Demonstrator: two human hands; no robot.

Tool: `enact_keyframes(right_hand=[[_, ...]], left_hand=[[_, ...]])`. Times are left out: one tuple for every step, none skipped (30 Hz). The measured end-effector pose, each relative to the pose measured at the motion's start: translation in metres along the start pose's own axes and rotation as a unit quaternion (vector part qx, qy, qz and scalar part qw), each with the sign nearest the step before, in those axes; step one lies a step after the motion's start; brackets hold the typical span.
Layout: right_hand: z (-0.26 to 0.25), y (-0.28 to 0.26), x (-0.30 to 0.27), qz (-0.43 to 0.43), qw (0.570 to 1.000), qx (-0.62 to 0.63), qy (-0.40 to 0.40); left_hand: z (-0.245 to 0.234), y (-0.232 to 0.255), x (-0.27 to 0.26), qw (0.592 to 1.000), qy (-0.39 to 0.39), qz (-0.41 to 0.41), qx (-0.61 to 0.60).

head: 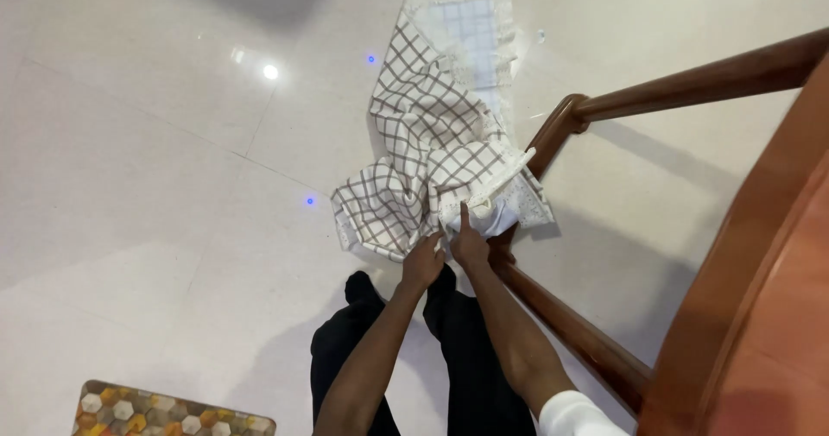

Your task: The person removes a checkered tablecloth from a table and folds it, then wipes the table surface with a cloth before folding the cloth and placing it on the table.

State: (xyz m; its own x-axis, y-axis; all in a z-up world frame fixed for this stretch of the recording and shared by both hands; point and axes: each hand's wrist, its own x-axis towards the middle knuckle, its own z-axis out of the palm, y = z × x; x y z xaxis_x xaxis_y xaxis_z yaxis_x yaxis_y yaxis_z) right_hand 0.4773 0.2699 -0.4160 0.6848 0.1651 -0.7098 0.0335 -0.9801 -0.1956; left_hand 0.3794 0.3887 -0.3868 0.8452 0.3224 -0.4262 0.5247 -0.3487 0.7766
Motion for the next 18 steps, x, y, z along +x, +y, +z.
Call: enact_keyframes(right_hand=[[0.002,0.001,0.024,-0.009,1.000,-0.026,-0.014],[0.004,0.003,0.046,-0.017,0.998,-0.052,-0.028],[0.011,0.005,0.057,-0.031,0.998,-0.054,-0.007],[0.018,0.008,0.067,-0.045,0.997,-0.056,0.014],[0.022,0.014,0.074,-0.051,0.996,-0.057,0.041],[0.030,0.016,0.074,-0.049,0.996,-0.056,0.052],[0.033,0.013,0.073,-0.048,0.995,-0.057,0.071],[0.030,0.008,0.072,-0.048,0.993,-0.057,0.089],[0.026,0.007,0.065,-0.047,0.993,-0.037,0.102],[0.020,0.005,0.058,-0.045,0.992,-0.018,0.115],[0.012,0.003,0.047,-0.045,0.991,0.000,0.128],[0.007,-0.001,0.032,-0.036,0.989,0.018,0.140],[-0.001,-0.011,0.018,-0.029,0.987,0.038,0.154],[-0.010,-0.021,0.001,-0.022,0.984,0.057,0.168],[-0.020,-0.031,-0.020,-0.033,0.976,0.089,0.194],[-0.031,-0.040,-0.044,-0.045,0.967,0.121,0.220],[-0.044,-0.052,-0.069,-0.055,0.956,0.153,0.246],[-0.058,-0.065,-0.093,-0.061,0.949,0.180,0.250]], left_hand=[[0.003,-0.008,0.012,1.000,-0.013,-0.002,-0.016],[0.009,-0.011,0.016,0.999,-0.027,-0.004,-0.033],[0.008,-0.017,0.010,0.998,-0.042,-0.013,-0.049],[0.003,-0.025,0.008,0.997,-0.041,-0.029,-0.053],[0.002,-0.029,0.010,0.996,-0.048,-0.037,-0.060],[0.001,-0.032,0.010,0.995,-0.054,-0.046,-0.066],[-0.001,-0.031,0.011,0.995,-0.067,-0.054,-0.053],[-0.005,-0.029,0.009,0.994,-0.080,-0.063,-0.040],[-0.008,-0.026,0.001,0.992,-0.096,-0.079,-0.026],[-0.010,-0.020,-0.002,0.993,-0.088,-0.075,-0.014],[-0.013,-0.013,-0.006,0.994,-0.080,-0.072,-0.003],[-0.016,-0.004,-0.012,0.995,-0.071,-0.068,0.007],[-0.022,0.008,-0.017,0.995,-0.078,-0.066,0.015],[-0.031,0.022,-0.024,0.994,-0.084,-0.063,0.024],[-0.041,0.037,-0.033,0.994,-0.090,-0.062,0.033],[-0.052,0.053,-0.043,0.995,-0.076,-0.057,0.039],[-0.065,0.070,-0.051,0.996,-0.063,-0.052,0.045],[-0.078,0.087,-0.062,0.996,-0.050,-0.047,0.050]])
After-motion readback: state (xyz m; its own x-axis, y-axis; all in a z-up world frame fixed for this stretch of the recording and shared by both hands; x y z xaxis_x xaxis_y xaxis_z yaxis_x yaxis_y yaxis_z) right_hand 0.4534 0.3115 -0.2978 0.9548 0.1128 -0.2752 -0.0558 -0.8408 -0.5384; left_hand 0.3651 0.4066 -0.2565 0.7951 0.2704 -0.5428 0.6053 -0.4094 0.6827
